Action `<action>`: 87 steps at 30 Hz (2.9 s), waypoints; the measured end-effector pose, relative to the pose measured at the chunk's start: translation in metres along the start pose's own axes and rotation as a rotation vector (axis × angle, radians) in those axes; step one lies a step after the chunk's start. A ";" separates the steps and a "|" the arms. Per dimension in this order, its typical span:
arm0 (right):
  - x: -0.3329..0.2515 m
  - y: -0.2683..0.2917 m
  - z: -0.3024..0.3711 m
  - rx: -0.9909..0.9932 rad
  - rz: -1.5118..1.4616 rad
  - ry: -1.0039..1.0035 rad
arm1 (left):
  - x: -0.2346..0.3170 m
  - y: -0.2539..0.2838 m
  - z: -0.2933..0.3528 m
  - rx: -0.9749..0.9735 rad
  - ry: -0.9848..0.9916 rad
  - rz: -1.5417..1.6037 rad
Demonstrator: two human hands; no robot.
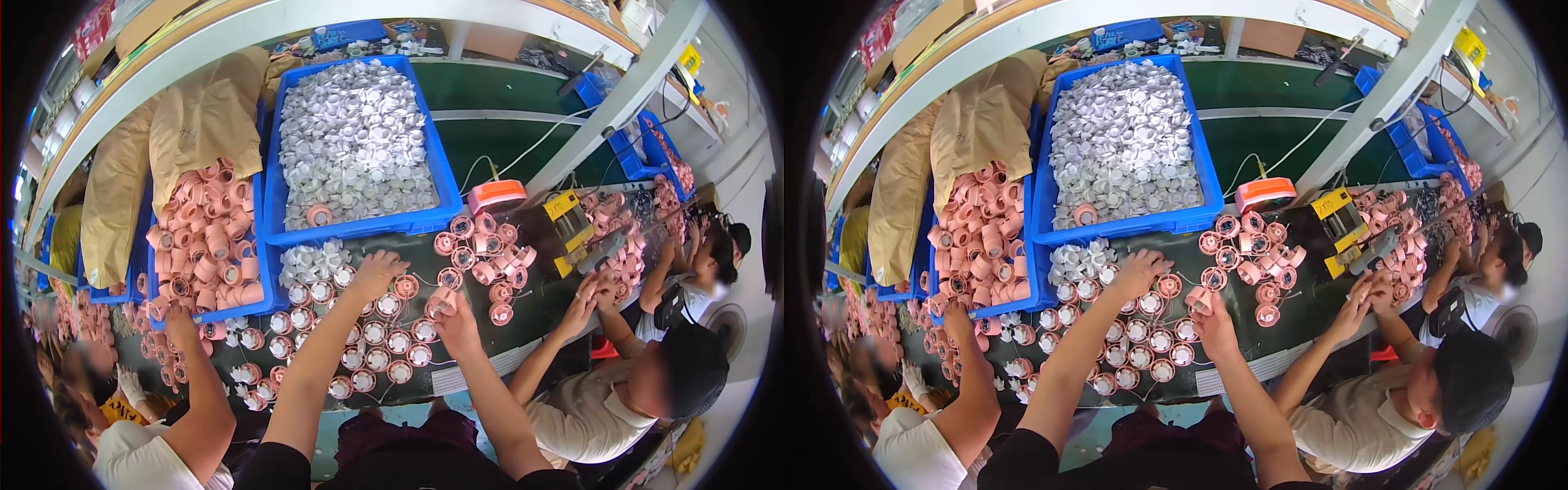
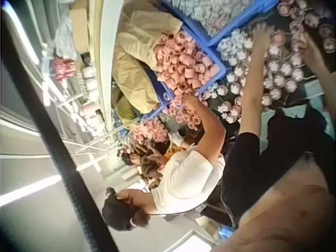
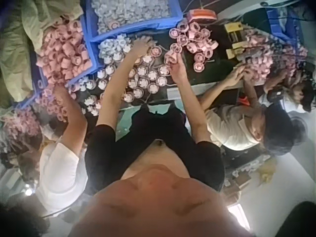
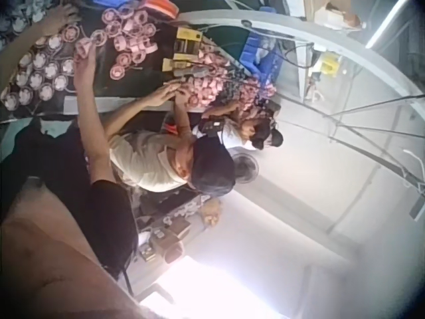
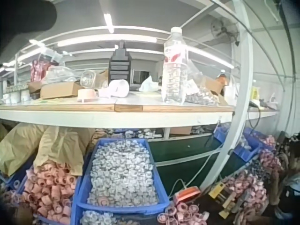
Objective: Assembling small electronic cooling fan components at a factory workstation by inserting plastic parts into housings and routing wires.
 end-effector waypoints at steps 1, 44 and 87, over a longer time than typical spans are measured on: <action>0.001 -0.006 0.004 -0.005 -0.016 -0.025 | -0.002 0.000 0.001 -0.002 -0.006 -0.001; -0.027 -0.170 0.180 -0.466 1.156 1.206 | 0.101 0.174 0.155 0.721 0.670 0.894; -0.006 -0.072 -0.042 -0.120 1.947 0.986 | -0.078 0.134 0.351 0.738 0.950 0.061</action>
Point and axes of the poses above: each hand's wrist, its own z-axis away from the middle knuckle, its own y-axis out of the back of the hand, x = y × z, the point moved 10 cm from there along -z, towards the middle knuckle, and after that the axes turned 7 degrees about x, right-handed, at the moved point
